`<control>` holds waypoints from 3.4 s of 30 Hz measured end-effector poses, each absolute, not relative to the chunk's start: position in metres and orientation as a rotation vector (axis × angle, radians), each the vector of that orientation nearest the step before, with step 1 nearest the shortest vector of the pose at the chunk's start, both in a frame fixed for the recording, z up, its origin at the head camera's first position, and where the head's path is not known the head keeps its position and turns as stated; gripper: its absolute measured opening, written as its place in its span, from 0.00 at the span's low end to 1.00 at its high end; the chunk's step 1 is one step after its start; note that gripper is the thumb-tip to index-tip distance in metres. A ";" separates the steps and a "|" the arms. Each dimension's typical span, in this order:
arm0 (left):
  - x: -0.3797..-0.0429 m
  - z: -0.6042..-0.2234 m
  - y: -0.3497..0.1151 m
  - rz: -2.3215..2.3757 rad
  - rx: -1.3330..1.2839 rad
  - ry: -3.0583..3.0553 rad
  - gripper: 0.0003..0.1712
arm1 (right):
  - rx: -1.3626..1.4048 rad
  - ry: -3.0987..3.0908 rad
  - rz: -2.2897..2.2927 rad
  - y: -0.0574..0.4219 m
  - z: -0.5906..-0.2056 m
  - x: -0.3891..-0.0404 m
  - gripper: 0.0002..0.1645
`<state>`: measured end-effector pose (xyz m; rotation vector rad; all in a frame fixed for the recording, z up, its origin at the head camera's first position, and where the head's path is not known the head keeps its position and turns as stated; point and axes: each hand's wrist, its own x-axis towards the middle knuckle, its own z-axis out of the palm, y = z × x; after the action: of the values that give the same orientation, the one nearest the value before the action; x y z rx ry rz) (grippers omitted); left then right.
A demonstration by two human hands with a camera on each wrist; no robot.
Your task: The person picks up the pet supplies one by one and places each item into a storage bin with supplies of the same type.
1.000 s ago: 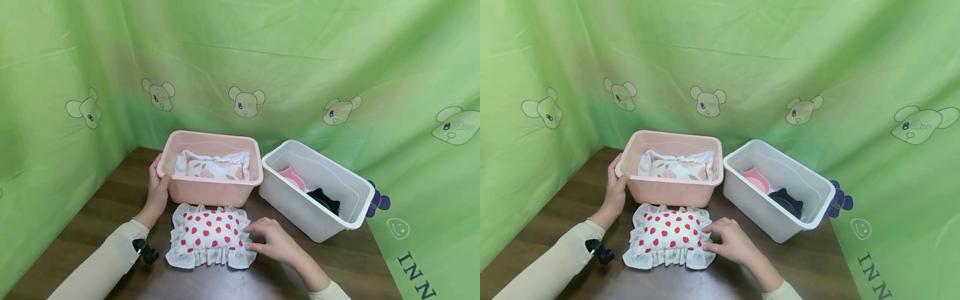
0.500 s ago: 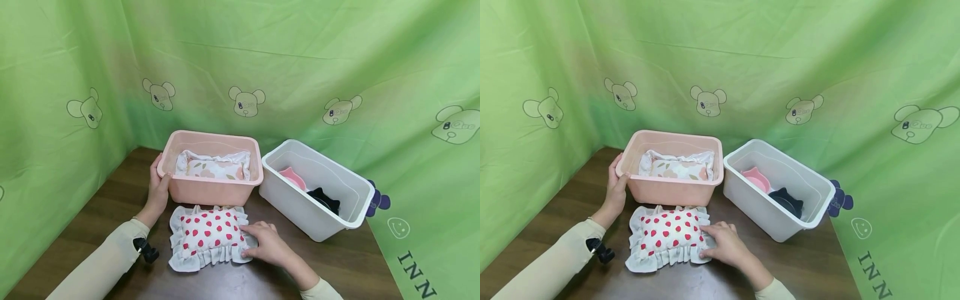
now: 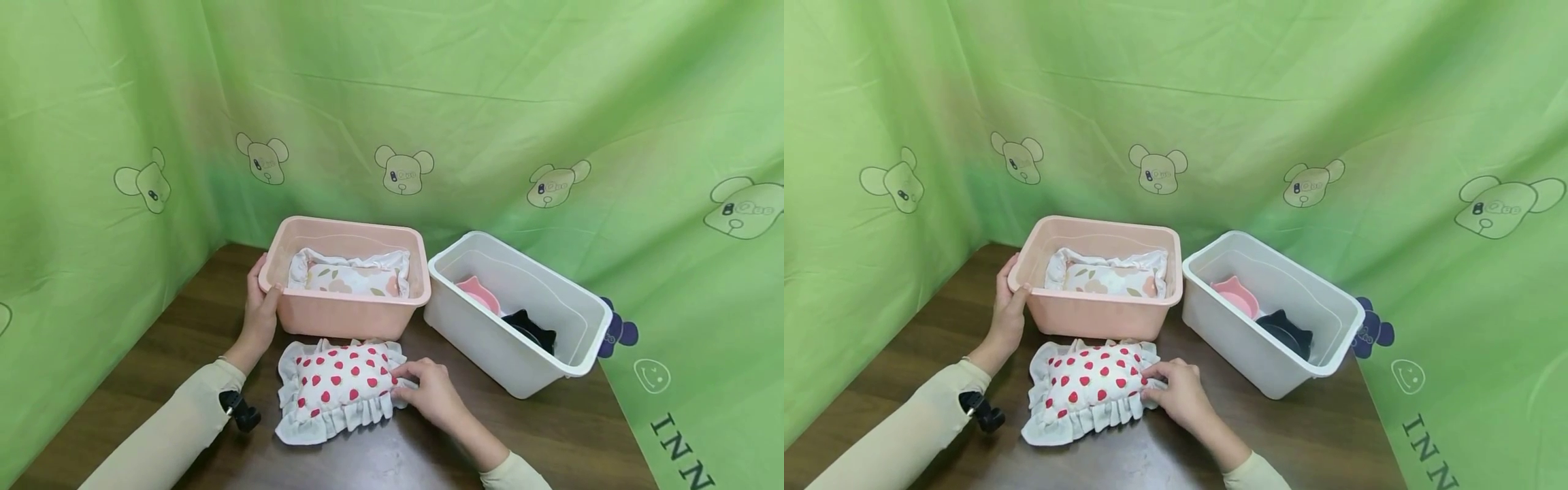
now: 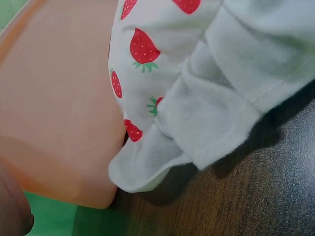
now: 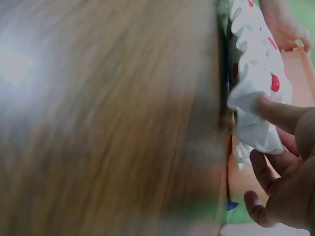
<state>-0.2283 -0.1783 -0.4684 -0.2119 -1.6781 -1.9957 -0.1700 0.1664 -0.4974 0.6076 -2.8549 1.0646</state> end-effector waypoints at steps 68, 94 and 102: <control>-0.226 -0.467 -0.177 -2.029 -0.235 -1.578 0.35 | 0.424 -2.334 1.846 0.175 -0.273 -0.223 0.11; -0.234 -0.468 -0.179 -2.082 -0.219 -1.601 0.35 | 0.347 -2.619 1.369 0.114 -0.264 -0.325 0.08; -0.230 -0.465 -0.180 -2.077 -0.216 -1.631 0.35 | 0.330 -2.764 1.172 0.107 -0.277 -0.340 0.07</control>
<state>-0.2303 -0.1797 -0.4649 -0.2164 -1.6309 -2.0766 -0.3397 0.1074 -0.2766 0.3304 -2.7641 1.1716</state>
